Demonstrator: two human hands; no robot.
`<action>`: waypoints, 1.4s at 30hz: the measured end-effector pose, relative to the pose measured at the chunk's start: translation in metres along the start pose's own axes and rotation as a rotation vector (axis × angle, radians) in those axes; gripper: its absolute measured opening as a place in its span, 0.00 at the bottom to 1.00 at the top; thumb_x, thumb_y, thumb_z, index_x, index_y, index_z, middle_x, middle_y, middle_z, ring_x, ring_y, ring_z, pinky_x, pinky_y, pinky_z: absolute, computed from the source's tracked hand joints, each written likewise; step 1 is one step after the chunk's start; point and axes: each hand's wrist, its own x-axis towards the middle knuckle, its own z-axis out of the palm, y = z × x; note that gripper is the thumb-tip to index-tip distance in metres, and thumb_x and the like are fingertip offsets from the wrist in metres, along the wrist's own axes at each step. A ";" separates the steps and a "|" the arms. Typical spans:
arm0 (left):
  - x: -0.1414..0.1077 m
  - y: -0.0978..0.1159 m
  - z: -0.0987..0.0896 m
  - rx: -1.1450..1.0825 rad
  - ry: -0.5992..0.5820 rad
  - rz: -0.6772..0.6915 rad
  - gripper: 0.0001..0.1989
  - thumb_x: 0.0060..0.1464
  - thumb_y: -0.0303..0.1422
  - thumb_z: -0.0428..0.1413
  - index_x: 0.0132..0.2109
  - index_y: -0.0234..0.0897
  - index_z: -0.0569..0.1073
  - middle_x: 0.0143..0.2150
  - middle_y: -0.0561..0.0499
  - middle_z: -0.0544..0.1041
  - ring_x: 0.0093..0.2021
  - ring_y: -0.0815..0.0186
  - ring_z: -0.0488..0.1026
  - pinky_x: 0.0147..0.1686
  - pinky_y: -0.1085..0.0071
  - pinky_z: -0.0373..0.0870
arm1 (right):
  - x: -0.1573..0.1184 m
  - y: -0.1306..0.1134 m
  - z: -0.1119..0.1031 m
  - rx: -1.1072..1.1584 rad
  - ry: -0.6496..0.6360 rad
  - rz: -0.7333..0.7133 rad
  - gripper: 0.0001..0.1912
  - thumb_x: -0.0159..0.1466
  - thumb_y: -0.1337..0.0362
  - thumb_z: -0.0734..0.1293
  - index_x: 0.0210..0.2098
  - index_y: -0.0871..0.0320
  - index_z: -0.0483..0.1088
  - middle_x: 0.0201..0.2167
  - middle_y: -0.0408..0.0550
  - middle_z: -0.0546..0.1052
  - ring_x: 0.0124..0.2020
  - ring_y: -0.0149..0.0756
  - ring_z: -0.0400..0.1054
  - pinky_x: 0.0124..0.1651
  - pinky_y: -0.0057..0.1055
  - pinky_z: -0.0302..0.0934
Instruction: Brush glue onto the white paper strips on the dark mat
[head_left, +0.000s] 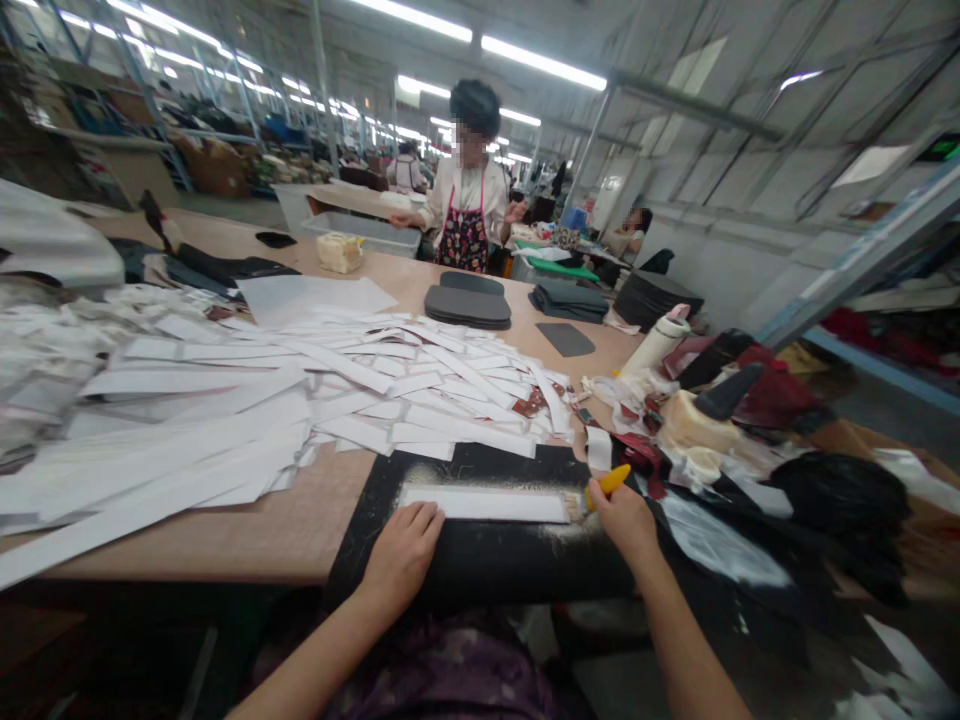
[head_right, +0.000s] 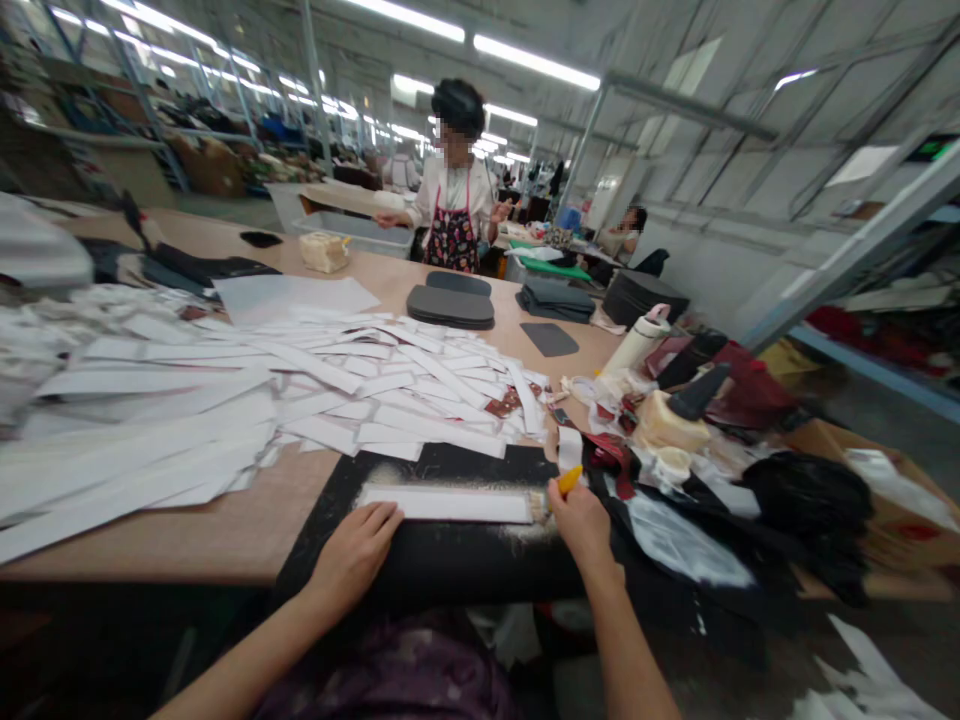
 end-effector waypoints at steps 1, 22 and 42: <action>0.000 0.000 0.000 0.003 0.008 0.000 0.18 0.53 0.21 0.45 0.49 0.33 0.71 0.47 0.43 0.72 0.48 0.58 0.67 0.48 0.61 0.66 | -0.003 0.006 -0.004 -0.045 0.044 0.013 0.20 0.62 0.55 0.56 0.31 0.61 0.73 0.25 0.55 0.75 0.31 0.42 0.71 0.33 0.31 0.60; 0.021 0.046 -0.002 -0.047 -0.244 -0.015 0.18 0.56 0.27 0.44 0.52 0.25 0.65 0.46 0.37 0.69 0.46 0.55 0.65 0.47 0.56 0.64 | -0.014 -0.182 0.024 0.512 -0.515 -0.936 0.10 0.59 0.59 0.61 0.35 0.56 0.71 0.33 0.44 0.76 0.35 0.33 0.69 0.43 0.28 0.59; 0.022 0.041 -0.003 -0.044 -0.242 0.016 0.15 0.55 0.27 0.44 0.49 0.28 0.67 0.44 0.40 0.69 0.42 0.56 0.64 0.40 0.60 0.65 | 0.000 -0.206 0.030 -0.124 -0.214 -0.896 0.14 0.61 0.60 0.59 0.32 0.61 0.73 0.25 0.53 0.77 0.30 0.40 0.70 0.39 0.33 0.56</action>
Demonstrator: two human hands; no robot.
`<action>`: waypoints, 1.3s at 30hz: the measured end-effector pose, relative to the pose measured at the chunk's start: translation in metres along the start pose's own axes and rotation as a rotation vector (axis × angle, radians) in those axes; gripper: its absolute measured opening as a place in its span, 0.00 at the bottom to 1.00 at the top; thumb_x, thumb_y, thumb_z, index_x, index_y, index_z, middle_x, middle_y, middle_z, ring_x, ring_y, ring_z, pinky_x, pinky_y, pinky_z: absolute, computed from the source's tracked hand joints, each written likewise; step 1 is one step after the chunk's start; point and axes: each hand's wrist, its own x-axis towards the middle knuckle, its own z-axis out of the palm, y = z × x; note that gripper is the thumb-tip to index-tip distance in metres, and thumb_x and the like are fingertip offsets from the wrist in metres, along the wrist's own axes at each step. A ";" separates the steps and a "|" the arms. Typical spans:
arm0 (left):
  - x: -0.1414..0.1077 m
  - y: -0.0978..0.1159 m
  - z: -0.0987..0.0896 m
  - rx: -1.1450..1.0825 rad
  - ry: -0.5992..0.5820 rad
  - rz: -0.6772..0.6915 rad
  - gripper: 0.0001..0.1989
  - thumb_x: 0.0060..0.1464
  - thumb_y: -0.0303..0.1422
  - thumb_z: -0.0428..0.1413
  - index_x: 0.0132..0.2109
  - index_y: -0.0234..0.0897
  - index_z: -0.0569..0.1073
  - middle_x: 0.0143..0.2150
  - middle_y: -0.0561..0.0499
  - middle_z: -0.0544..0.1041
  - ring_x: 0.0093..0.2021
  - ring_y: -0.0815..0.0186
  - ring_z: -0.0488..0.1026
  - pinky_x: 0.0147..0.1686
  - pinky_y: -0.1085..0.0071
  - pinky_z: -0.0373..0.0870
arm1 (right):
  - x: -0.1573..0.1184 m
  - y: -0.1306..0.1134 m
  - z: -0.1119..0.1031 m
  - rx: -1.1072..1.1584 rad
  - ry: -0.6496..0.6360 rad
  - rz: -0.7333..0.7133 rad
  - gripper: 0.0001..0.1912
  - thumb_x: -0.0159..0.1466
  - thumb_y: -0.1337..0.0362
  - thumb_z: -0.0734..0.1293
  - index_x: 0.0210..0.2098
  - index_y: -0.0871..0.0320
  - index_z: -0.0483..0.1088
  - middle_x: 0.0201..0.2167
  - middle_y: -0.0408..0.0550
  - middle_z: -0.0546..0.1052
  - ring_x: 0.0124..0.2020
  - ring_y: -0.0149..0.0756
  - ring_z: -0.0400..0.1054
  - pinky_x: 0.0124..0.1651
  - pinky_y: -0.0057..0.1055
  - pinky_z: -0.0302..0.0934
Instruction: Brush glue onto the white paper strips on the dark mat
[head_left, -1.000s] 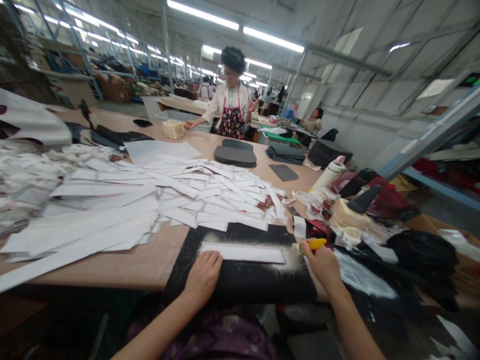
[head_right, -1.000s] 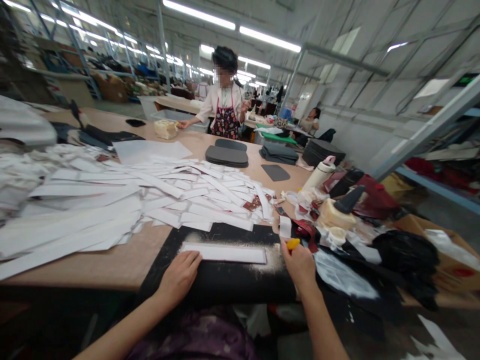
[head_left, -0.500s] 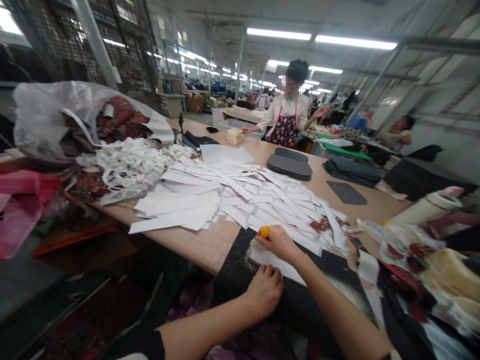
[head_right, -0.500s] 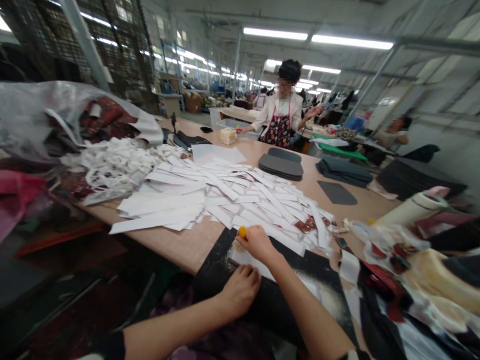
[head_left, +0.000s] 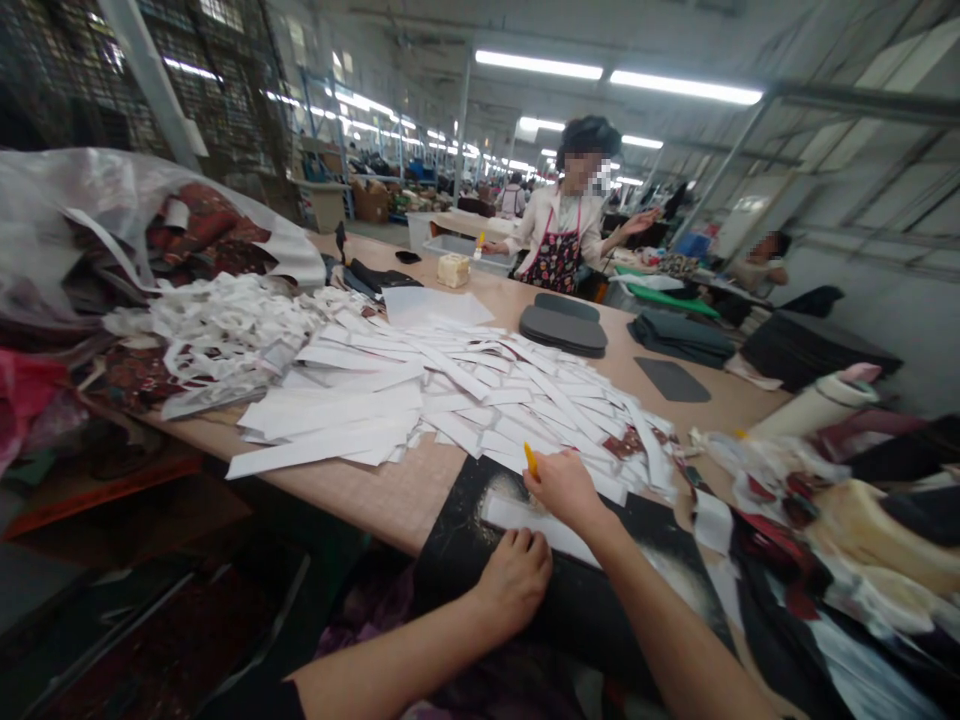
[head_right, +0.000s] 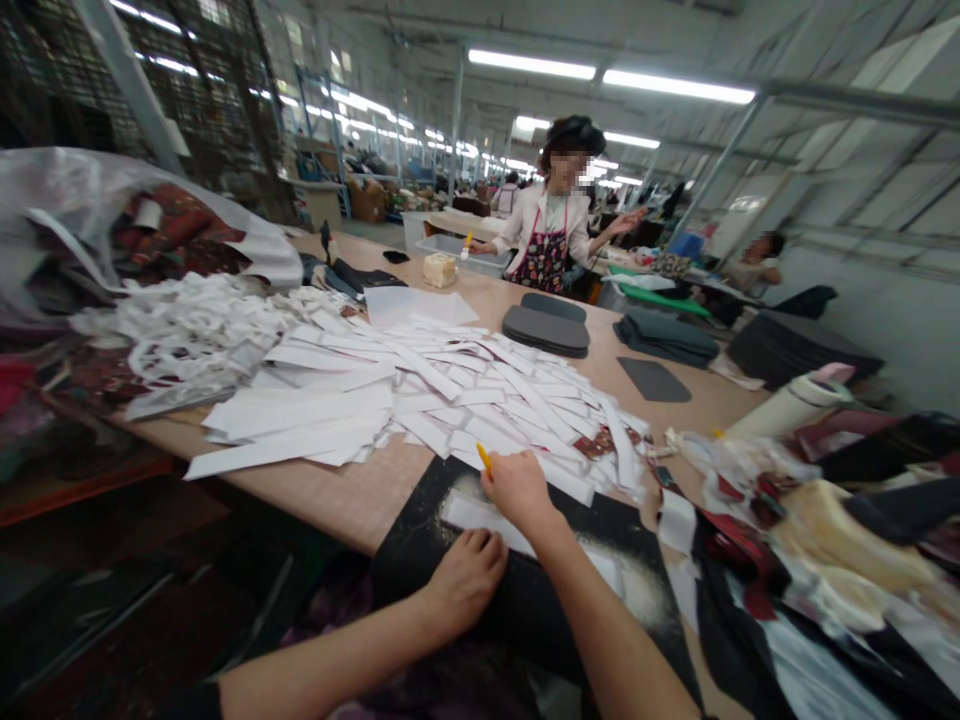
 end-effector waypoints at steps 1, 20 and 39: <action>0.000 0.000 0.000 0.007 0.005 0.001 0.15 0.55 0.27 0.44 0.49 0.28 0.67 0.44 0.41 0.69 0.42 0.56 0.64 0.41 0.60 0.65 | -0.003 0.002 0.000 0.040 0.011 -0.004 0.14 0.61 0.60 0.59 0.32 0.61 0.73 0.26 0.53 0.77 0.31 0.39 0.70 0.40 0.33 0.56; 0.014 -0.002 -0.013 0.127 0.045 -0.030 0.11 0.54 0.24 0.47 0.38 0.34 0.73 0.35 0.46 0.72 0.37 0.59 0.67 0.40 0.60 0.64 | -0.182 0.143 -0.007 0.047 0.111 0.544 0.15 0.60 0.59 0.59 0.27 0.61 0.72 0.24 0.51 0.75 0.29 0.38 0.69 0.34 0.30 0.57; 0.149 0.091 0.016 -0.189 -0.184 0.187 0.09 0.56 0.27 0.47 0.35 0.34 0.73 0.36 0.45 0.71 0.40 0.62 0.67 0.37 0.67 0.63 | -0.214 0.149 0.011 0.388 0.541 0.719 0.19 0.61 0.51 0.57 0.35 0.56 0.72 0.32 0.49 0.77 0.36 0.41 0.71 0.40 0.34 0.61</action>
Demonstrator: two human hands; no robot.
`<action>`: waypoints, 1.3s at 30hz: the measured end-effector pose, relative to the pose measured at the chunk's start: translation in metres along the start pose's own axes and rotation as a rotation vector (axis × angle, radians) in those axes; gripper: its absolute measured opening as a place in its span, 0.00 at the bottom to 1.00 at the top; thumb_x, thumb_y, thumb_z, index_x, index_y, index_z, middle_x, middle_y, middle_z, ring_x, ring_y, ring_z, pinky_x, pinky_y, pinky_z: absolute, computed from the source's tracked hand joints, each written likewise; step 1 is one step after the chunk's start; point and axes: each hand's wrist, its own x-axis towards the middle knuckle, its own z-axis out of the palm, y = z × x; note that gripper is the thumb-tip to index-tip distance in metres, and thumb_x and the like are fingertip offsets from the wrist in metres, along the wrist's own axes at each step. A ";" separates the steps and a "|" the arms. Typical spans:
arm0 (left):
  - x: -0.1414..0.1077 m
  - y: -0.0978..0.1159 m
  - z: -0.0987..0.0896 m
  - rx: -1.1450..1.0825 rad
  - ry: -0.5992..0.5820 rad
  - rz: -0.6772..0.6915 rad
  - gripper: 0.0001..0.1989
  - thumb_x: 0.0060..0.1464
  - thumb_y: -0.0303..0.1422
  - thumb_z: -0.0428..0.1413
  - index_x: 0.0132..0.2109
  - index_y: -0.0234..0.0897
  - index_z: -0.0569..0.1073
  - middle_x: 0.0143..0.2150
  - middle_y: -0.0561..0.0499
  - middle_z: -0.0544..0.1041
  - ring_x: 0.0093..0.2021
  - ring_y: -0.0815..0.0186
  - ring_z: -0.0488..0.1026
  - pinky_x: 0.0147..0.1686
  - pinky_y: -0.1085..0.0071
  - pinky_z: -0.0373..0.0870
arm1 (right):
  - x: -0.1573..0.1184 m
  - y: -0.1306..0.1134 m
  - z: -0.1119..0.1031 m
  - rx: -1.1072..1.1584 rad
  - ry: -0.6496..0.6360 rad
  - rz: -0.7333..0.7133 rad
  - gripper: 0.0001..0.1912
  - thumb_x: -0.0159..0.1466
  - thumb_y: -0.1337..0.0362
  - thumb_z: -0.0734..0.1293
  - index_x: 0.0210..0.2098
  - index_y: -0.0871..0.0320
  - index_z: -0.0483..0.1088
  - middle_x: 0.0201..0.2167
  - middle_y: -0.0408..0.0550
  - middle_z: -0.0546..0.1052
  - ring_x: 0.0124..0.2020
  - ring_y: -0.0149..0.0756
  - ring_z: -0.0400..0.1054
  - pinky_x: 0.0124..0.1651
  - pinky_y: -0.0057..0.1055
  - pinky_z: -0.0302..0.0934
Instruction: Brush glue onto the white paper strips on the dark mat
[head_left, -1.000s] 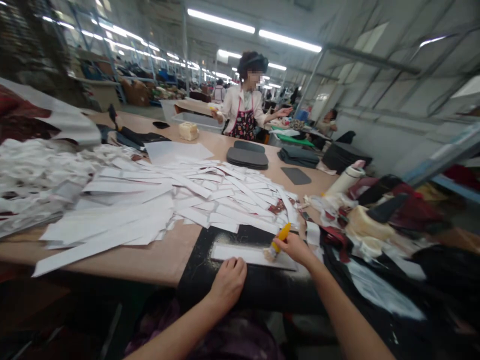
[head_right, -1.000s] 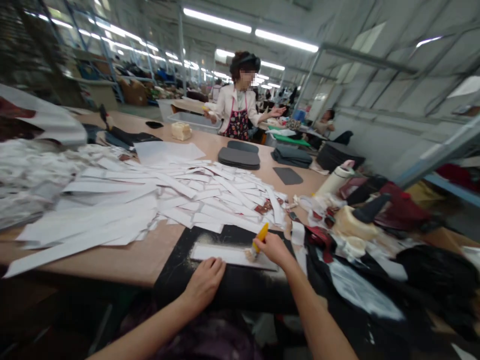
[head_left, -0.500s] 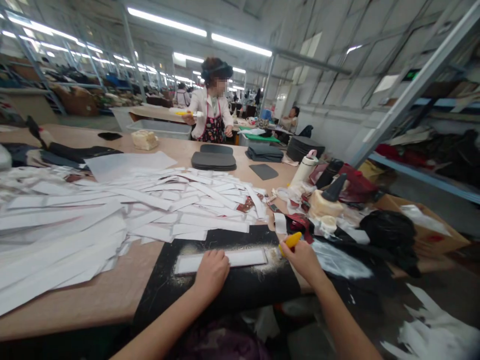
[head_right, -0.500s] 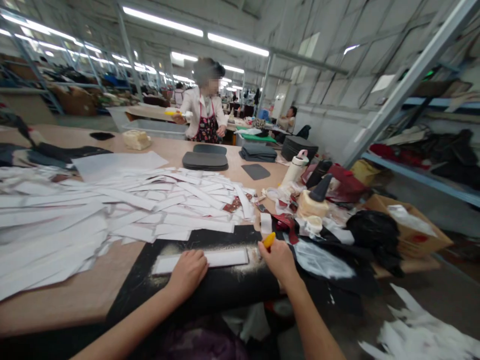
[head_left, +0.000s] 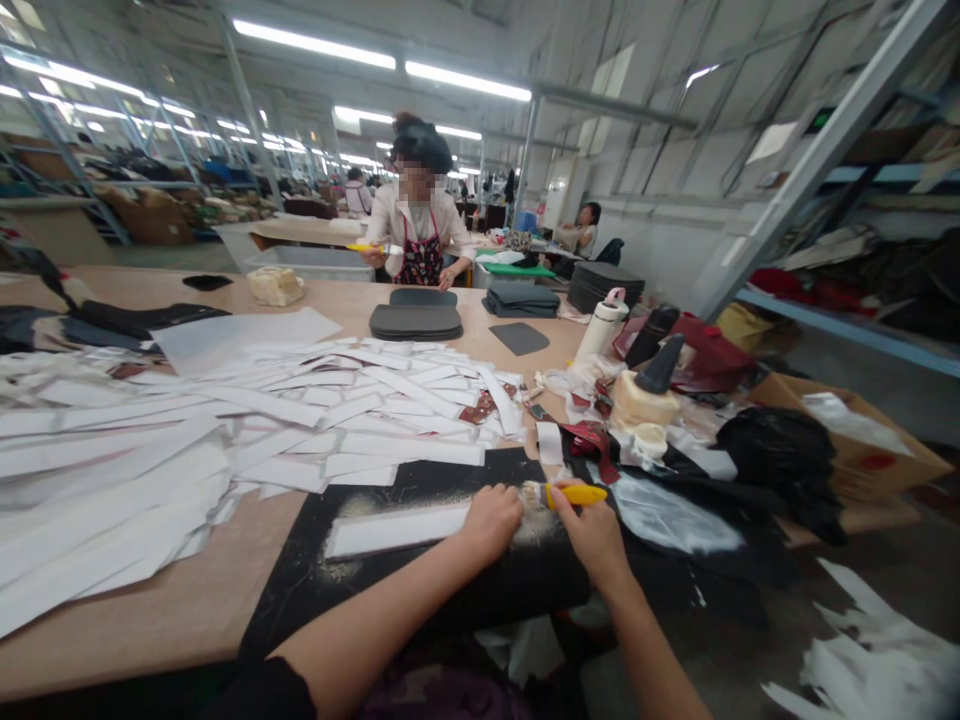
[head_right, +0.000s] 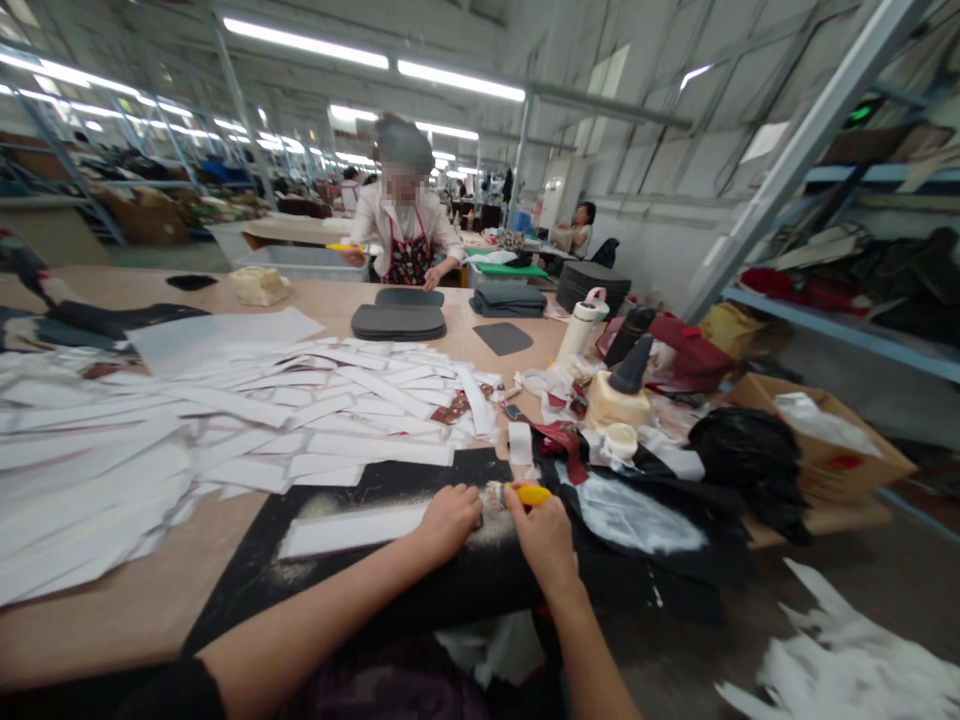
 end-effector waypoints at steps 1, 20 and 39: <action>-0.002 -0.002 0.000 -0.016 0.008 -0.012 0.09 0.56 0.27 0.47 0.35 0.34 0.72 0.36 0.46 0.71 0.40 0.62 0.67 0.37 0.68 0.63 | 0.000 0.000 0.003 0.038 0.013 -0.019 0.18 0.61 0.51 0.57 0.36 0.56 0.71 0.34 0.49 0.77 0.34 0.39 0.71 0.40 0.33 0.61; -0.030 -0.046 -0.004 -0.748 0.385 -0.498 0.11 0.53 0.33 0.45 0.33 0.32 0.70 0.31 0.47 0.75 0.31 0.67 0.71 0.31 0.74 0.66 | -0.003 -0.010 0.064 -0.331 -0.183 -0.310 0.10 0.60 0.69 0.60 0.40 0.56 0.69 0.29 0.48 0.74 0.34 0.39 0.66 0.41 0.31 0.54; -0.057 -0.038 -0.006 -0.772 0.392 -0.710 0.02 0.43 0.27 0.53 0.26 0.37 0.68 0.26 0.51 0.71 0.31 0.64 0.68 0.33 0.67 0.63 | -0.007 -0.005 0.112 -0.025 -0.196 -0.182 0.17 0.59 0.62 0.55 0.45 0.55 0.64 0.34 0.52 0.76 0.32 0.41 0.72 0.33 0.32 0.63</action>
